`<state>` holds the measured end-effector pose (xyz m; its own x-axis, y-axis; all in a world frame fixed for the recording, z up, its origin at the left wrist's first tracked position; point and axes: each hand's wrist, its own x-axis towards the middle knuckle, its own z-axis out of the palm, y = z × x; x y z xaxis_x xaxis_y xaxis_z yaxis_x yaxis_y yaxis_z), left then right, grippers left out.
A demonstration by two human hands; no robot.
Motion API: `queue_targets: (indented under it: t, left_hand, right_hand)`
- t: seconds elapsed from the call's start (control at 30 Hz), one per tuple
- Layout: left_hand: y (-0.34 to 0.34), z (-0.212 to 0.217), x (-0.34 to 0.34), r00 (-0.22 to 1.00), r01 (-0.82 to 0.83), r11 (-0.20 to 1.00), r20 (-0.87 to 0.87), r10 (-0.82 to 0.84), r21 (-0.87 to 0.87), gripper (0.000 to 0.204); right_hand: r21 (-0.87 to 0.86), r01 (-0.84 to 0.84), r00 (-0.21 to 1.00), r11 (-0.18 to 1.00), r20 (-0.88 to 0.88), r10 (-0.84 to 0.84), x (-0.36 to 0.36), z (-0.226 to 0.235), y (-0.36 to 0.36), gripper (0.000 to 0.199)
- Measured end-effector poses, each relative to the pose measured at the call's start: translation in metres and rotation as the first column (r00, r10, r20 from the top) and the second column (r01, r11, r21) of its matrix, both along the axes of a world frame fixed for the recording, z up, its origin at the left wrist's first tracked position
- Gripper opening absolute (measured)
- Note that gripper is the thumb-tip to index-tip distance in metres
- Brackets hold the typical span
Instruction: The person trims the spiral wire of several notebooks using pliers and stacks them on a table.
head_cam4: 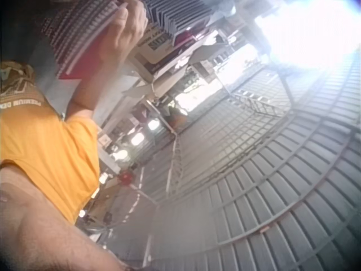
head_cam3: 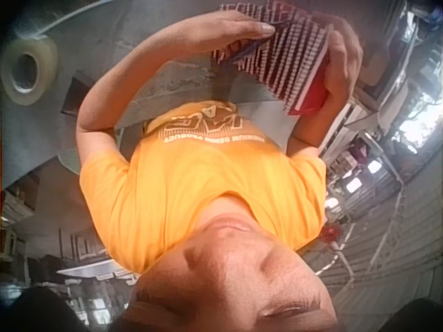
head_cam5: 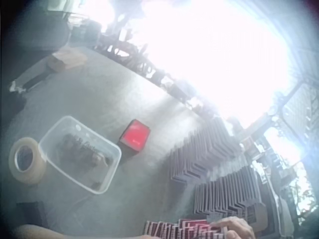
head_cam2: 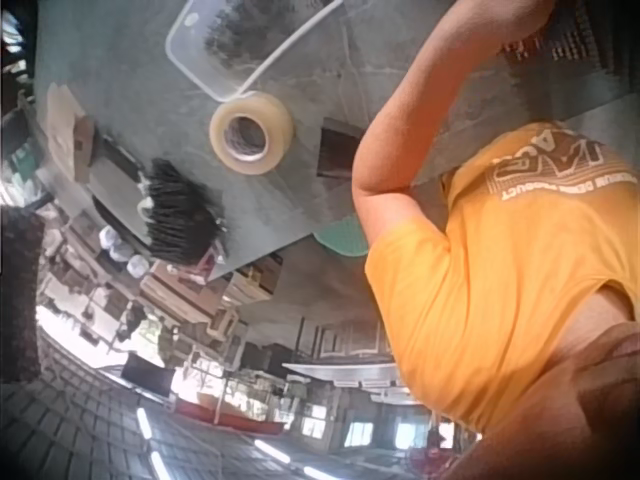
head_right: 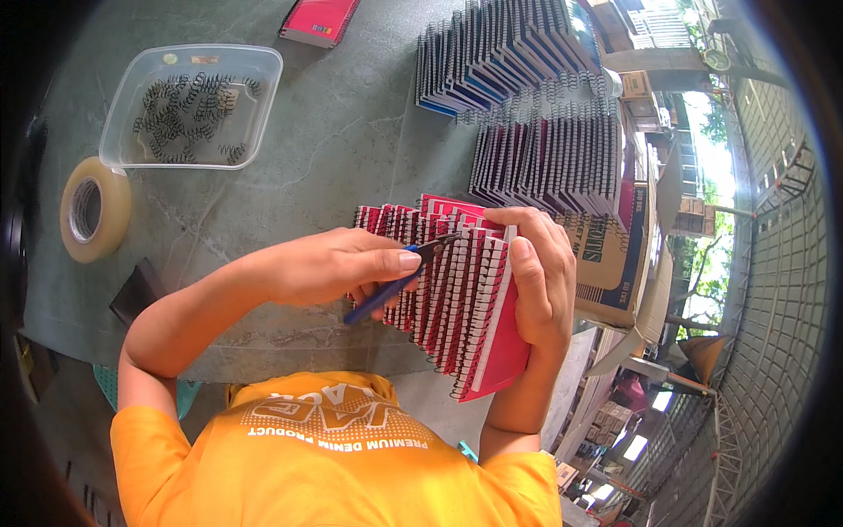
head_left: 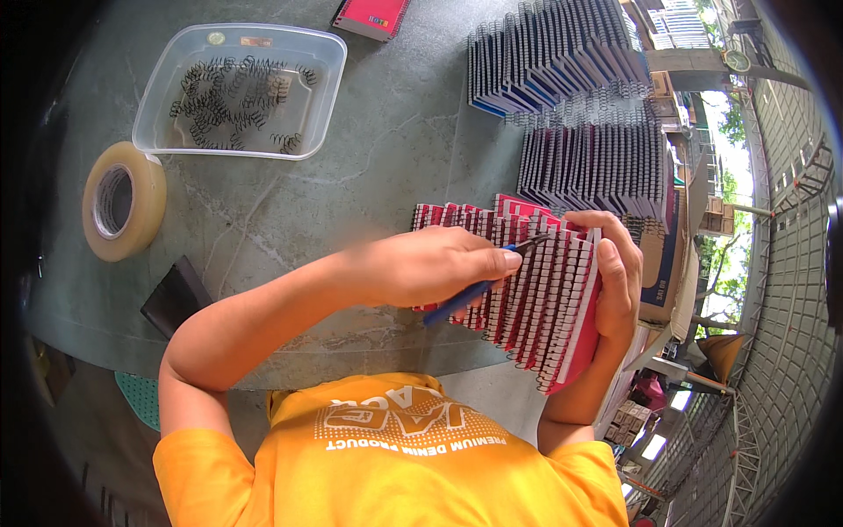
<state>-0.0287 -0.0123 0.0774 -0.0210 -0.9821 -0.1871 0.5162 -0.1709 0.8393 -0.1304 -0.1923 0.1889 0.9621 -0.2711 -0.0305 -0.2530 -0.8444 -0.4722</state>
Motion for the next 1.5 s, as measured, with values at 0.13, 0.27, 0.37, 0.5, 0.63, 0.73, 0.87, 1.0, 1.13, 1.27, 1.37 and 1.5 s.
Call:
queue_targets:
  t: [0.13,0.27,0.37,0.5,0.63,0.73,0.87,1.0,1.13,1.27,1.37,1.5]
  left_hand:
    - [-0.002,0.004,0.001,0.960,0.064,0.998,-0.272,-0.067,-0.020,0.053]
    - [-0.009,0.006,-0.010,0.908,-0.204,0.974,0.353,0.227,-0.103,0.050]
    - [-0.008,0.001,-0.023,0.476,-0.381,0.888,0.768,0.428,-0.258,0.047]
    - [0.002,0.019,0.001,0.975,-0.057,0.998,0.213,0.058,-0.010,0.051]
    - [0.000,0.011,-0.002,0.939,0.062,0.996,-0.334,-0.077,-0.057,0.056]
    - [-0.006,0.010,-0.002,0.872,0.123,0.991,-0.471,-0.131,-0.048,0.054]
    - [-0.010,0.008,-0.016,0.876,-0.230,0.967,0.410,0.255,-0.112,0.050]
    - [-0.005,0.018,-0.013,0.747,-0.263,0.955,0.597,0.291,-0.137,0.050]
    - [0.000,0.015,0.002,0.996,-0.008,0.997,-0.084,0.002,-0.074,0.055]
    - [-0.004,0.015,0.002,0.951,0.064,0.996,-0.298,-0.080,-0.062,0.058]
    - [-0.008,0.016,0.004,0.894,0.143,0.988,-0.421,-0.155,-0.059,0.053]
    - [-0.007,0.025,-0.023,0.317,-0.352,0.889,0.857,0.406,-0.291,0.045]
  right_hand:
    - [-0.008,-0.016,1.000,1.000,-0.015,0.016,0.005,0.001,0.003,0.046]
    - [-0.016,-0.011,1.000,1.000,-0.004,0.010,0.001,0.003,0.004,0.044]
    - [0.003,-0.003,1.000,1.000,-0.008,0.003,0.002,0.001,0.003,0.043]
    - [-0.035,-0.022,1.000,0.999,0.010,0.022,0.001,0.002,0.002,0.041]
    - [-0.073,-0.071,0.997,0.995,0.009,0.071,0.005,0.005,0.006,0.039]
    - [-0.093,-0.084,0.996,0.992,0.013,0.086,0.003,0.005,0.005,0.039]
    - [-0.092,-0.074,0.997,0.993,0.019,0.076,0.004,0.005,0.006,0.038]
    - [-0.109,-0.072,0.997,0.991,0.023,0.075,0.004,0.006,0.004,0.039]
    - [-0.111,-0.072,0.995,0.991,0.060,0.079,0.005,0.006,0.007,0.040]
    - [-0.109,-0.106,0.992,0.988,0.058,0.113,0.007,0.003,0.006,0.039]
    - [-0.132,-0.118,0.990,0.984,0.057,0.126,0.004,0.006,0.004,0.038]
    - [-0.127,-0.137,0.987,0.982,0.068,0.147,0.006,0.006,0.002,0.037]
